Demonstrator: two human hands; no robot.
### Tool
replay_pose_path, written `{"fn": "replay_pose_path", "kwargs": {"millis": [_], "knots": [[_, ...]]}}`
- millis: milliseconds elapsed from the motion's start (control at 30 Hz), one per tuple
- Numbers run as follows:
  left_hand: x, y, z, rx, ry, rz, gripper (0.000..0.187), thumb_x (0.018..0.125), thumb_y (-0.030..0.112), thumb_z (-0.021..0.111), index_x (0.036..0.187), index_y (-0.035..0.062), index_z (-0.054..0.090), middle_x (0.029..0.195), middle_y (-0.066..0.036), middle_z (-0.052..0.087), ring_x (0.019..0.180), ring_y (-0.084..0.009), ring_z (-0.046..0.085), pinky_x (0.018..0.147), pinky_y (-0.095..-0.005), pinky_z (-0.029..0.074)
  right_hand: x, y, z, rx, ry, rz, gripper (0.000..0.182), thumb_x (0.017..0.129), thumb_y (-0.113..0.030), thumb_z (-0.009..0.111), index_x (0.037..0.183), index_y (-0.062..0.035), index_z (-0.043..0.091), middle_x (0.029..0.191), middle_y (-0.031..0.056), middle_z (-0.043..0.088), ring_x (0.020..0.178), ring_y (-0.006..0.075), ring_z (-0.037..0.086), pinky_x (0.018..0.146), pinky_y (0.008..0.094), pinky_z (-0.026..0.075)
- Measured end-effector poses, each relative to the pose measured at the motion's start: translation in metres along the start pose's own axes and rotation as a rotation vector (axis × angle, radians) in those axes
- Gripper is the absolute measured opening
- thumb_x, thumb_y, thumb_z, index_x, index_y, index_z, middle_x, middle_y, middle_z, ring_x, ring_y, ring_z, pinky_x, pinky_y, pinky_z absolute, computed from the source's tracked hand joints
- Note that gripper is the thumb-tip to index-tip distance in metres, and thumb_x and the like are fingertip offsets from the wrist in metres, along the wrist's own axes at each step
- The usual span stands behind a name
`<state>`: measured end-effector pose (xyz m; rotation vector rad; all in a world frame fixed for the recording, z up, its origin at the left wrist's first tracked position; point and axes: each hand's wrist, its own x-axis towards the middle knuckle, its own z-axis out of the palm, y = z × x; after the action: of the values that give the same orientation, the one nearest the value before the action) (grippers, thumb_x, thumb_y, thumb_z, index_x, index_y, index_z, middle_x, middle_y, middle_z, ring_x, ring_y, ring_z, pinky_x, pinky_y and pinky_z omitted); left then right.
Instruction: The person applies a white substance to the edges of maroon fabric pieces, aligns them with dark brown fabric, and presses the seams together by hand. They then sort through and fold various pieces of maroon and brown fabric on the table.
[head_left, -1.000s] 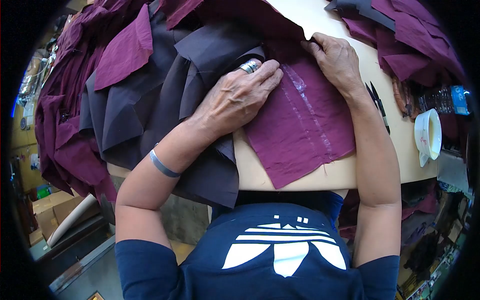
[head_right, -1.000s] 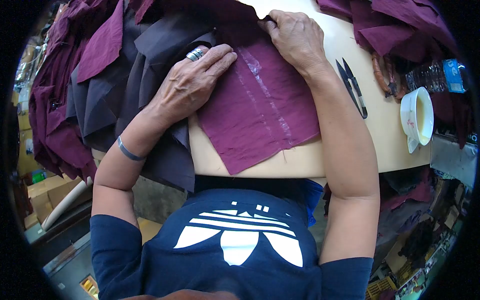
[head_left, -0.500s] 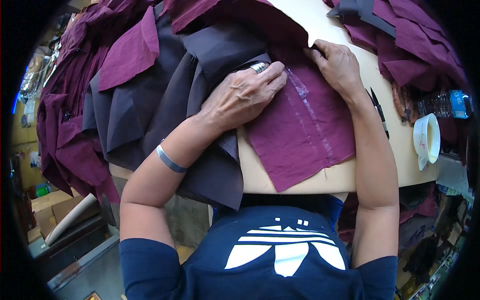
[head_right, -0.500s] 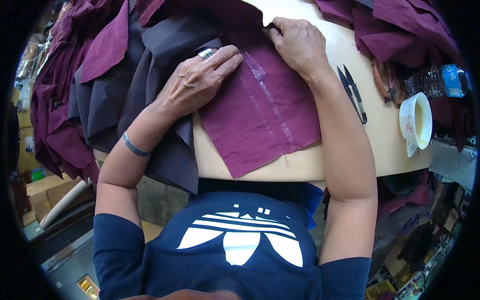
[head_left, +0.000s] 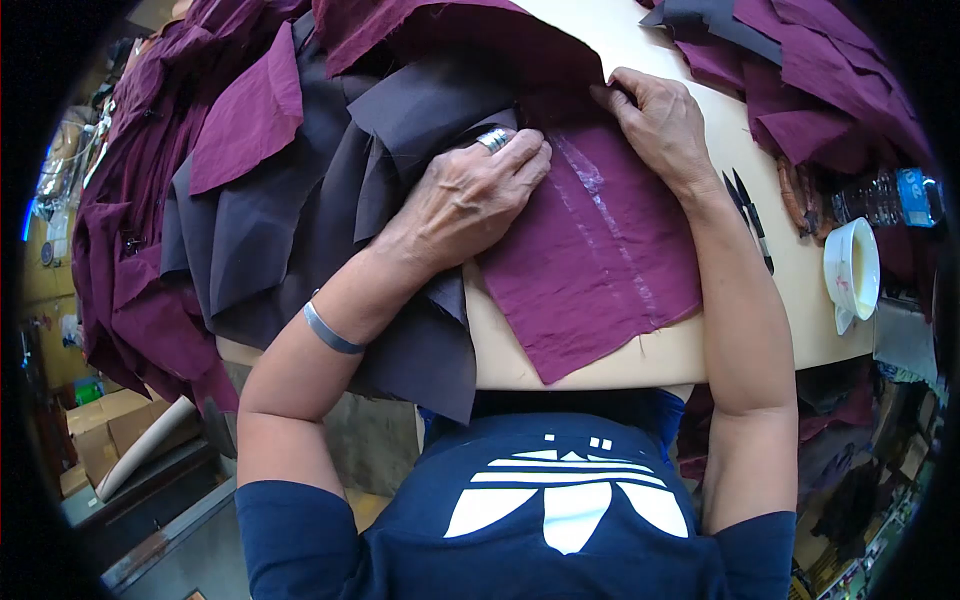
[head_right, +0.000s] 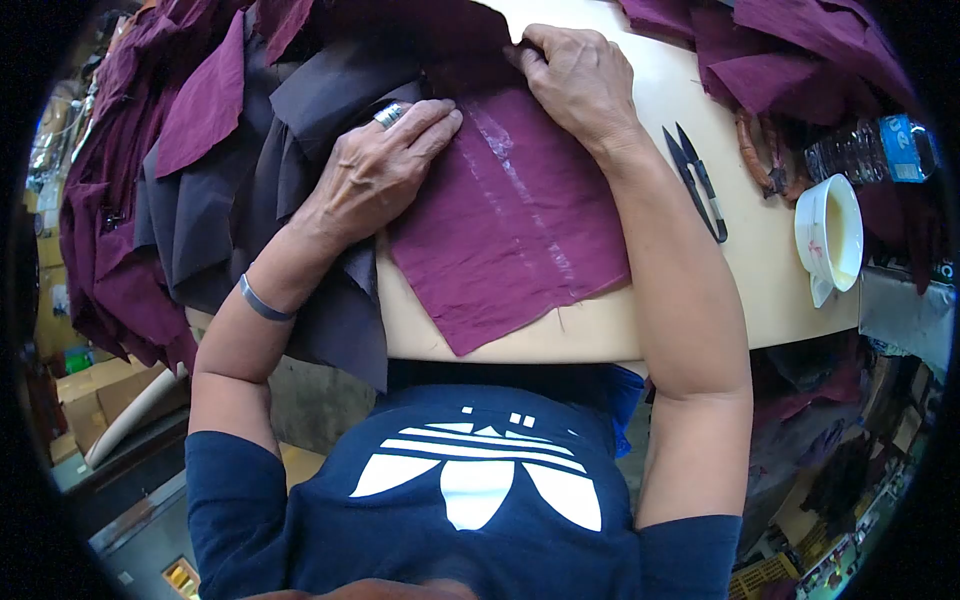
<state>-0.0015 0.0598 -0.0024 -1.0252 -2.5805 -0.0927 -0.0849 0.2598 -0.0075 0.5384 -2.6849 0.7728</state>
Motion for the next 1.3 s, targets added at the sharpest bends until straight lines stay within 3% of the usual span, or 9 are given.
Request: {"fn": "replay_pose_path", "kwargs": {"millis": [100,300,367,567,900,1100,1200,1300], "knots": [[-0.001,0.001,0.001,0.022,0.012,-0.019,0.03,0.077,0.003,0.05,0.106,0.0037,0.058,0.109,-0.007,0.056,0.08,-0.0211,0.062,0.066,-0.0286,0.053,0.0,-0.002,-0.003,0.03,-0.027,0.028,0.022,0.081,-0.031,0.059,0.08,-0.0097,0.064,0.068,0.0113,0.062,0.068,0.0305,0.061,0.063,0.0407,0.047],[0.0,-0.002,-0.005,-0.026,0.006,0.001,0.032,0.075,0.003,0.052,0.106,0.0101,0.06,0.109,-0.004,0.057,0.079,-0.0207,0.062,0.065,-0.0284,0.053,-0.003,-0.006,-0.002,-0.023,0.124,-0.08,0.021,0.081,-0.029,0.059,0.077,-0.0086,0.063,0.072,0.0115,0.063,0.07,0.0299,0.061,0.064,0.0403,0.047],[-0.002,-0.004,-0.003,-0.058,0.021,0.004,0.033,0.074,0.003,0.054,0.106,0.0114,0.06,0.11,-0.003,0.057,0.079,-0.021,0.062,0.065,-0.0289,0.053,0.0,-0.006,-0.002,-0.028,0.021,0.001,0.02,0.08,-0.028,0.059,0.078,-0.0083,0.063,0.072,0.012,0.063,0.07,0.0301,0.061,0.064,0.0402,0.046],[0.006,-0.003,-0.001,-0.066,0.172,-0.025,0.029,0.07,0.0,0.059,0.098,0.0069,0.058,0.1,-0.006,0.056,0.078,-0.0233,0.058,0.066,-0.0309,0.051,0.004,0.004,0.005,0.04,0.027,-0.062,0.021,0.08,-0.029,0.06,0.081,-0.0079,0.064,0.068,0.0135,0.062,0.067,0.0315,0.06,0.064,0.0402,0.046],[-0.001,-0.011,0.001,-0.173,0.152,-0.155,0.019,0.073,-0.002,0.059,0.092,0.0029,0.056,0.095,-0.009,0.055,0.08,-0.0252,0.061,0.066,-0.0318,0.053,0.012,0.002,0.005,0.085,-0.035,0.066,0.023,0.081,-0.029,0.057,0.081,-0.0076,0.064,0.07,0.0133,0.063,0.068,0.0329,0.06,0.066,0.0411,0.046],[0.003,-0.013,-0.002,-0.142,0.174,-0.164,0.024,0.075,-0.001,0.056,0.097,0.0069,0.058,0.098,-0.007,0.058,0.079,-0.0231,0.061,0.066,-0.0307,0.053,0.014,0.002,0.002,0.105,-0.065,0.092,0.022,0.076,-0.028,0.058,0.084,-0.009,0.066,0.078,0.0131,0.065,0.075,0.0325,0.061,0.071,0.0414,0.047],[0.006,-0.015,-0.006,-0.038,0.11,0.042,0.031,0.075,-0.001,0.053,0.104,0.0095,0.058,0.104,-0.005,0.058,0.079,-0.0215,0.062,0.065,-0.0288,0.053,0.014,0.001,0.002,0.094,-0.075,0.113,0.023,0.075,-0.028,0.058,0.087,-0.0098,0.067,0.08,0.0132,0.065,0.077,0.0325,0.062,0.073,0.0407,0.047],[0.004,-0.016,-0.005,0.02,0.019,0.042,0.036,0.075,0.0,0.051,0.109,0.01,0.058,0.11,-0.004,0.057,0.081,-0.0203,0.062,0.064,-0.0274,0.053,0.013,0.004,0.004,0.06,-0.053,0.086,0.023,0.075,-0.027,0.058,0.088,-0.0097,0.067,0.081,0.0131,0.065,0.078,0.0326,0.062,0.074,0.0408,0.047]]}}
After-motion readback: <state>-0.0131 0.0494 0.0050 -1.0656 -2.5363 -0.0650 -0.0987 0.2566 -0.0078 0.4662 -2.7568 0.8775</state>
